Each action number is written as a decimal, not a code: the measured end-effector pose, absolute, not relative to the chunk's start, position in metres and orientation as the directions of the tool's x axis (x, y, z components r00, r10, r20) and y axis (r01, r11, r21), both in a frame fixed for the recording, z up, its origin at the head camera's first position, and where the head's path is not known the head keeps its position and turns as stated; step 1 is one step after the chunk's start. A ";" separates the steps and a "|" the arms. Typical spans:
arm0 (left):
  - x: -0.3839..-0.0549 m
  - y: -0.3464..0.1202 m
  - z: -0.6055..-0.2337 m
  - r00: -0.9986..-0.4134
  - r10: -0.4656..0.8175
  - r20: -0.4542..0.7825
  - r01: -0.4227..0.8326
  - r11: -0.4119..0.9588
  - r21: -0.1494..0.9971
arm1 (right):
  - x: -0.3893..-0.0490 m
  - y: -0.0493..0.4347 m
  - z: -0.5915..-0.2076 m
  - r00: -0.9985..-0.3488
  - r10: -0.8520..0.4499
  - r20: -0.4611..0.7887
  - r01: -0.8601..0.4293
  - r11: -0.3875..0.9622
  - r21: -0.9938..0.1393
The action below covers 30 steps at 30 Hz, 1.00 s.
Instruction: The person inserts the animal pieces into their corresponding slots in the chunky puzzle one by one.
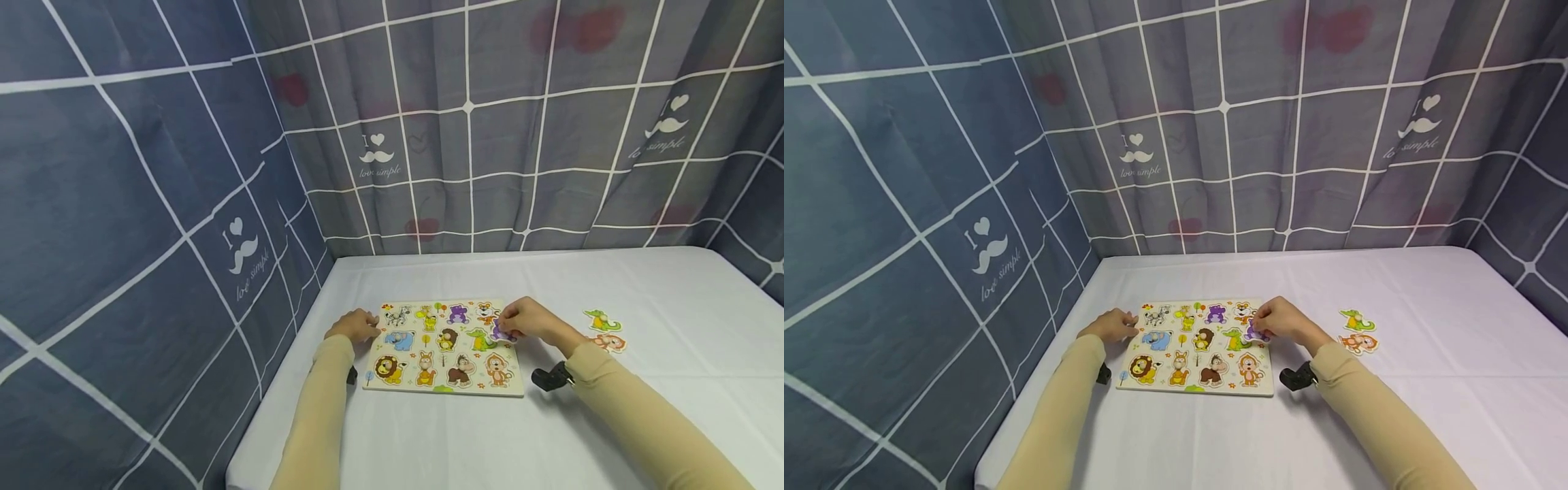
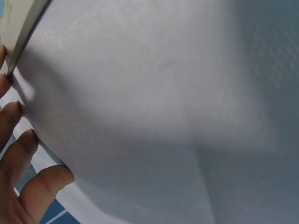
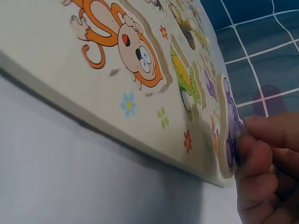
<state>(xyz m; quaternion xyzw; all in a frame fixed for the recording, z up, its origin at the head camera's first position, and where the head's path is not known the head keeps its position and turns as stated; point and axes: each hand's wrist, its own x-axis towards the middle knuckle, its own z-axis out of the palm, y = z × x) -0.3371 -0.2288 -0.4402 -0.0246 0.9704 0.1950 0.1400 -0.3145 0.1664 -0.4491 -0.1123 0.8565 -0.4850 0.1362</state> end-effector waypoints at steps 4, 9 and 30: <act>-0.337 -0.228 -0.437 -0.963 0.024 -0.270 -0.079 0.928 0.364 | -0.319 0.164 -0.446 -0.936 -0.331 -0.120 -0.065 0.497 -0.865; -0.338 -0.226 -0.436 -0.961 0.006 -0.277 -0.102 0.922 0.374 | -0.326 0.160 -0.448 -0.939 -0.322 -0.116 -0.067 0.505 -0.861; -0.337 -0.230 -0.445 -0.962 0.024 -0.271 -0.083 0.922 0.378 | -0.347 0.123 -0.453 -0.940 -0.337 -0.057 -0.150 0.557 -0.817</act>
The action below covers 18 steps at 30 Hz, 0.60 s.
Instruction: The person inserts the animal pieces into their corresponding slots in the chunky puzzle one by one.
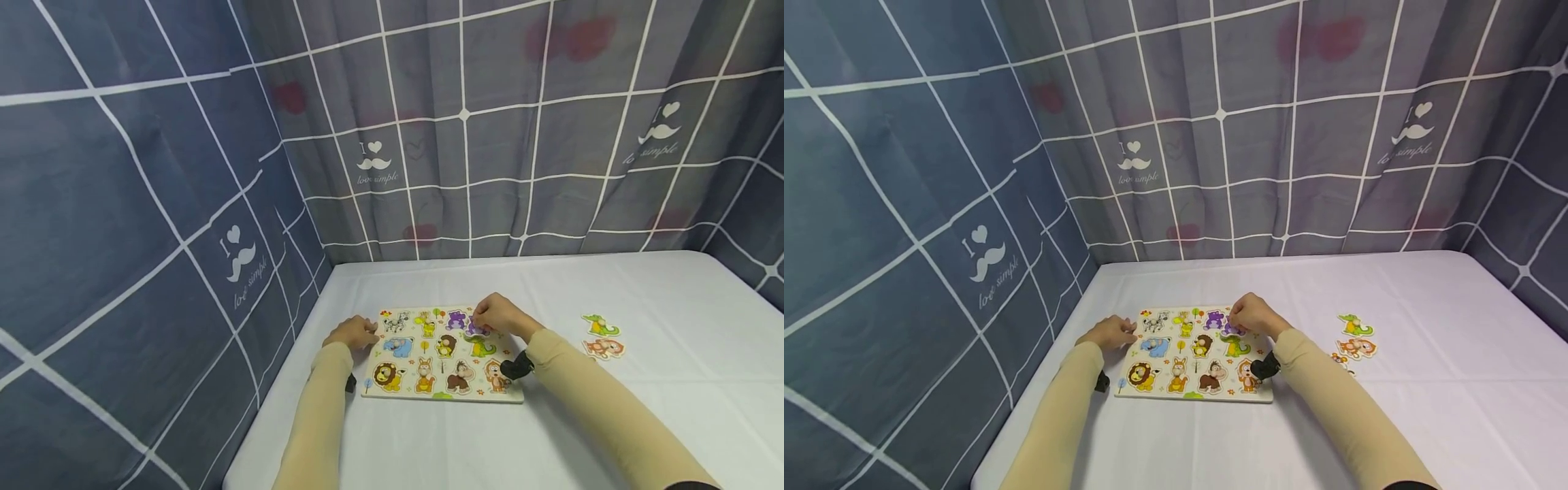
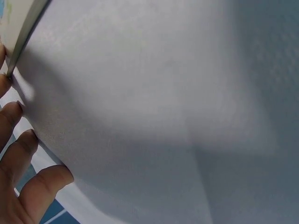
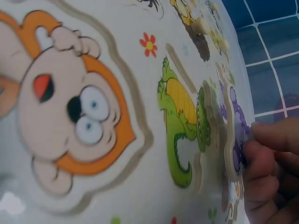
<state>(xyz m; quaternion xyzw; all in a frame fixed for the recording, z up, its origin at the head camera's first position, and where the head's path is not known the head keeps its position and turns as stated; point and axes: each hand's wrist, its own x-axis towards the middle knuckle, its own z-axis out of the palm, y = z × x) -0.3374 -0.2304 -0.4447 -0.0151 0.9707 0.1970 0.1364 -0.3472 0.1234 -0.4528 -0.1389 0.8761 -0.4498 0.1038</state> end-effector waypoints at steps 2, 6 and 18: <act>-0.339 -0.230 -0.444 -0.963 0.018 -0.270 -0.091 0.919 0.383 | -0.349 0.121 -0.452 -0.942 -0.328 -0.073 -0.132 0.560 -0.818; -0.338 -0.232 -0.444 -0.963 -0.011 -0.269 -0.117 0.916 0.384 | -0.352 0.113 -0.452 -0.938 -0.335 -0.086 -0.126 0.563 -0.817; -0.340 -0.229 -0.445 -0.965 0.014 -0.262 -0.091 0.918 0.386 | -0.359 0.105 -0.450 -0.950 -0.300 -0.093 -0.110 0.596 -0.796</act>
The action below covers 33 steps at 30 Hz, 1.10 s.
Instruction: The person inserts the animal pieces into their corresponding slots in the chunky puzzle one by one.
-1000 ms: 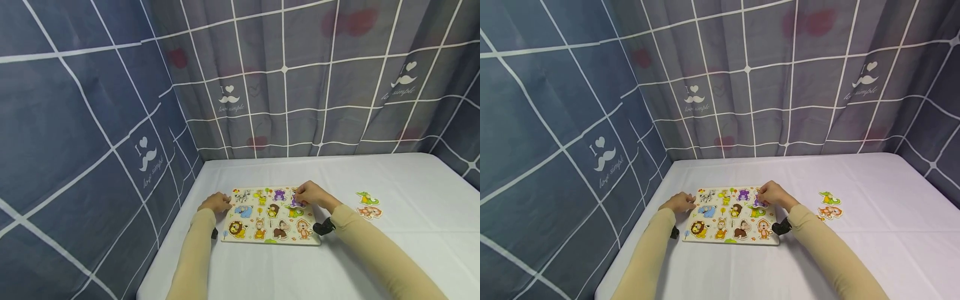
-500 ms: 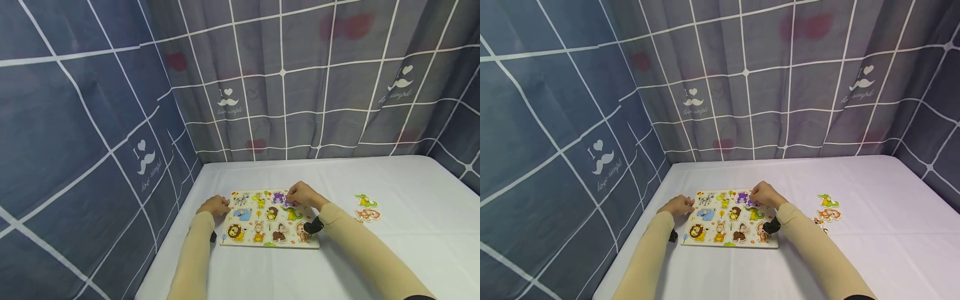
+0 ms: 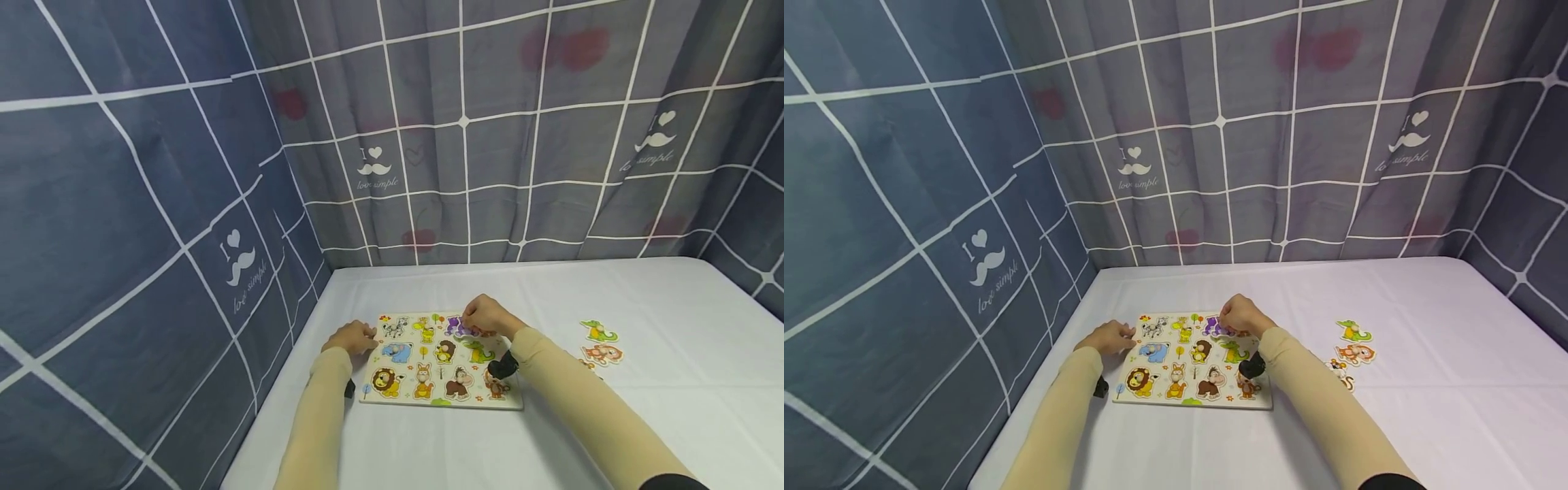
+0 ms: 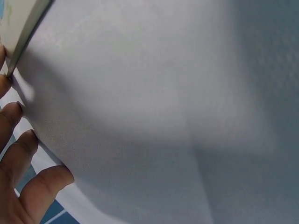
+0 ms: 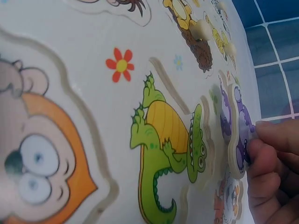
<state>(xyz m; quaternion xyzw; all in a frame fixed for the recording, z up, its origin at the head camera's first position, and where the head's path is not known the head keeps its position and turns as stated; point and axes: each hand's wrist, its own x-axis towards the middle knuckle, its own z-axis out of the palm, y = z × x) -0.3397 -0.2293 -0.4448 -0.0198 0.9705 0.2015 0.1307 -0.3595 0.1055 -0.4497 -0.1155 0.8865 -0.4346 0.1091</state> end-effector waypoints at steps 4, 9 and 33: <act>-0.337 -0.229 -0.446 -0.964 -0.004 -0.266 -0.113 0.910 0.398 | -0.362 0.103 -0.453 -0.951 -0.296 -0.091 -0.110 0.598 -0.794; -0.337 -0.228 -0.447 -0.962 -0.015 -0.273 -0.124 0.914 0.386 | -0.368 0.100 -0.456 -0.956 -0.281 -0.085 -0.106 0.599 -0.794; -0.342 -0.229 -0.448 -0.963 -0.017 -0.268 -0.122 0.915 0.383 | -0.376 0.090 -0.463 -0.944 -0.292 -0.155 -0.039 0.562 -0.826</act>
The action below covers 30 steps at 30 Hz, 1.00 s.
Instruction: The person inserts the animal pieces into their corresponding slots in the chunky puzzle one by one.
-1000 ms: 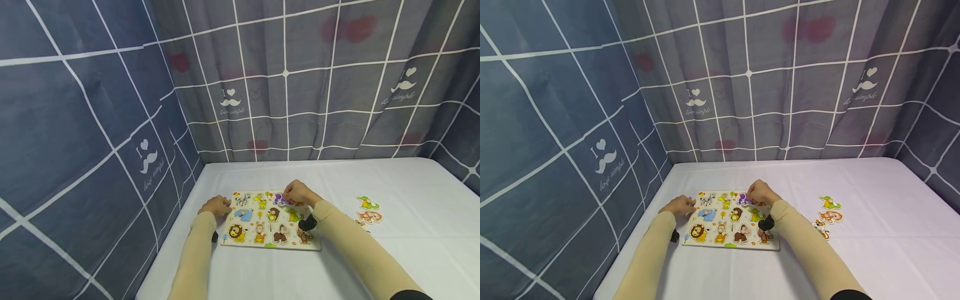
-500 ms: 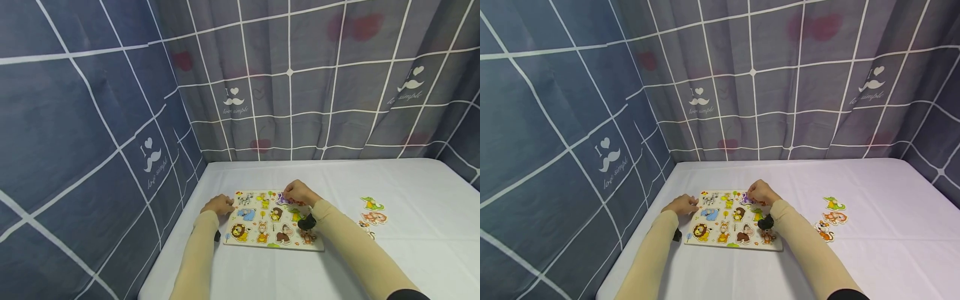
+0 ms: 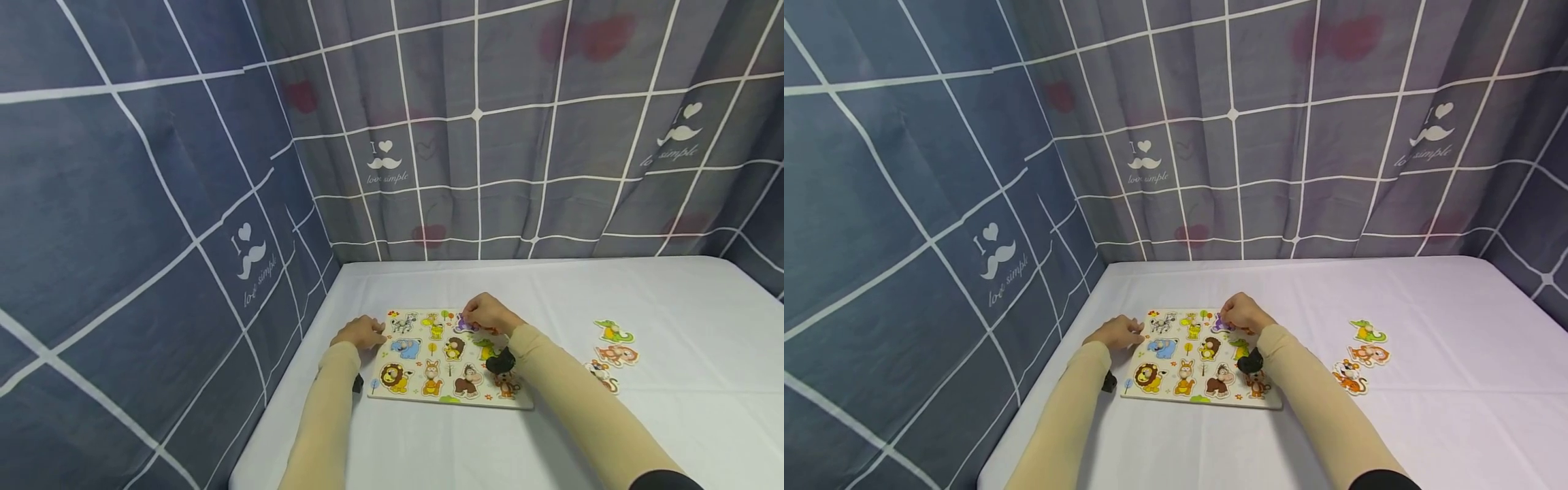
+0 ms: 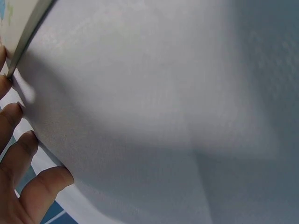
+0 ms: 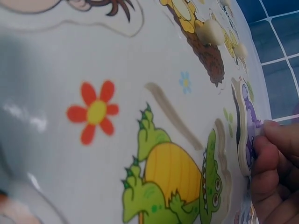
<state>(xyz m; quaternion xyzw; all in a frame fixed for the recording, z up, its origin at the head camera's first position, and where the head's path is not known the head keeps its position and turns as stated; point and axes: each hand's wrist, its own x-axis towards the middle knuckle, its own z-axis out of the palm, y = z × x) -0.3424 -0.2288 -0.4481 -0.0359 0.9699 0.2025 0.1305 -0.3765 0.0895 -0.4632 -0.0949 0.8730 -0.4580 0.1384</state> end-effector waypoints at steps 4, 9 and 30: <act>-0.341 -0.229 -0.448 -0.963 -0.010 -0.270 -0.117 0.916 0.383 | -0.378 0.088 -0.464 -0.946 -0.283 -0.159 -0.028 0.559 -0.829; -0.341 -0.229 -0.447 -0.962 -0.006 -0.274 -0.115 0.916 0.384 | -0.379 0.086 -0.466 -0.949 -0.290 -0.125 -0.062 0.559 -0.827; -0.344 -0.229 -0.447 -0.958 -0.022 -0.285 -0.138 0.909 0.393 | -0.382 0.084 -0.468 -0.953 -0.276 -0.128 -0.063 0.589 -0.805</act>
